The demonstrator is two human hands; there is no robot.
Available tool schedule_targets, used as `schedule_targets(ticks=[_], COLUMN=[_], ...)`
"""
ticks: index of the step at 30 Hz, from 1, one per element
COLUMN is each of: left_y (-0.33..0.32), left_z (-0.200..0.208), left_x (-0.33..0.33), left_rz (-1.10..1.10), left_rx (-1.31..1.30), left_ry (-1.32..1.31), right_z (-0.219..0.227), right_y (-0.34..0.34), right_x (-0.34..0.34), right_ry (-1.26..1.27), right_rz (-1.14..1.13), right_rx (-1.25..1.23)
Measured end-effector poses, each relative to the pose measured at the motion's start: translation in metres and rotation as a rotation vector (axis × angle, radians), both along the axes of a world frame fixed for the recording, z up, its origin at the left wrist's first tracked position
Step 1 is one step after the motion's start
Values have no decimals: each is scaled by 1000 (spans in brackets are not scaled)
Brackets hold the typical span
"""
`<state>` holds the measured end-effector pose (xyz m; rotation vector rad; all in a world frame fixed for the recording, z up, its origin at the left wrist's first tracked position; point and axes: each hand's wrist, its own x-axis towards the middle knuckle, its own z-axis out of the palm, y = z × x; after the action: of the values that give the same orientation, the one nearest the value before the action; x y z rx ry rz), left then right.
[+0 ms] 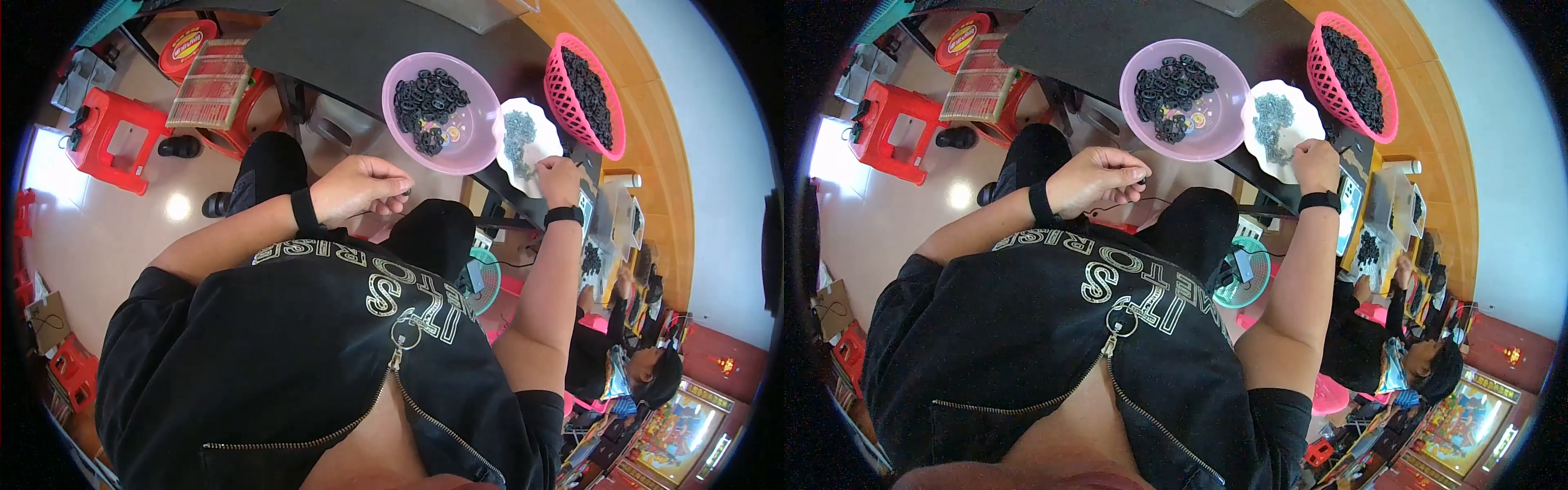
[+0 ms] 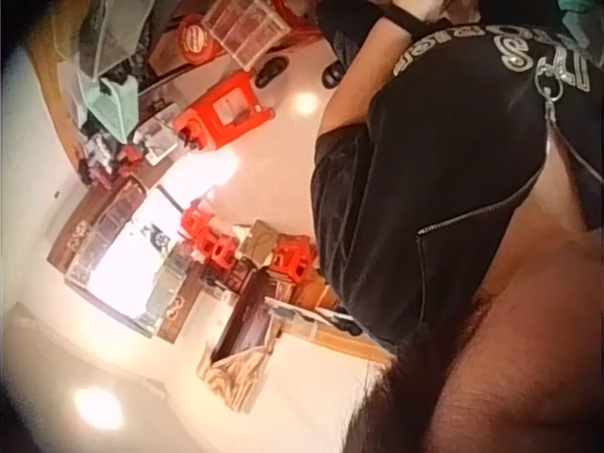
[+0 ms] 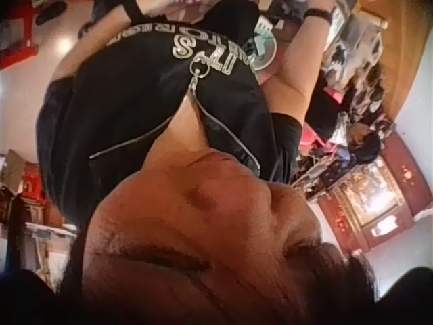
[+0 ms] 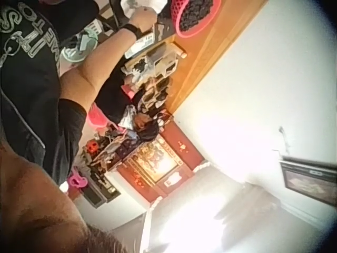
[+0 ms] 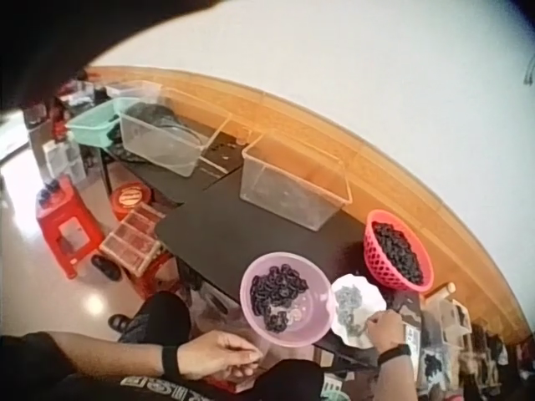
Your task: The person assembles small plastic parts by taking plastic pieces and metal pins from dishes on the table and pressing them together by hand.
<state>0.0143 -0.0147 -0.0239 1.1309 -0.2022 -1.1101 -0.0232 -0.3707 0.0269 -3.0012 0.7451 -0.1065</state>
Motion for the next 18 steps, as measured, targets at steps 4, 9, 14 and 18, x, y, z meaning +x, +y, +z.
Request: schedule_targets(ticks=[4,9,14,18], left_y=[-1,1,7,11], left_z=[-2,0,5,1], left_x=[1,1,5,8], left_rz=[-9,55,155,181], left_rx=[-17,-29,4,-72], left_ry=[33,39,58,113], right_z=[-3,-3,19,21], right_y=[4,0,49,109], right_x=[4,5,12,22], right_ry=[13,-47,-219,-254], right_rz=[-11,32,137,372], right_rx=[-79,-80,310,545])
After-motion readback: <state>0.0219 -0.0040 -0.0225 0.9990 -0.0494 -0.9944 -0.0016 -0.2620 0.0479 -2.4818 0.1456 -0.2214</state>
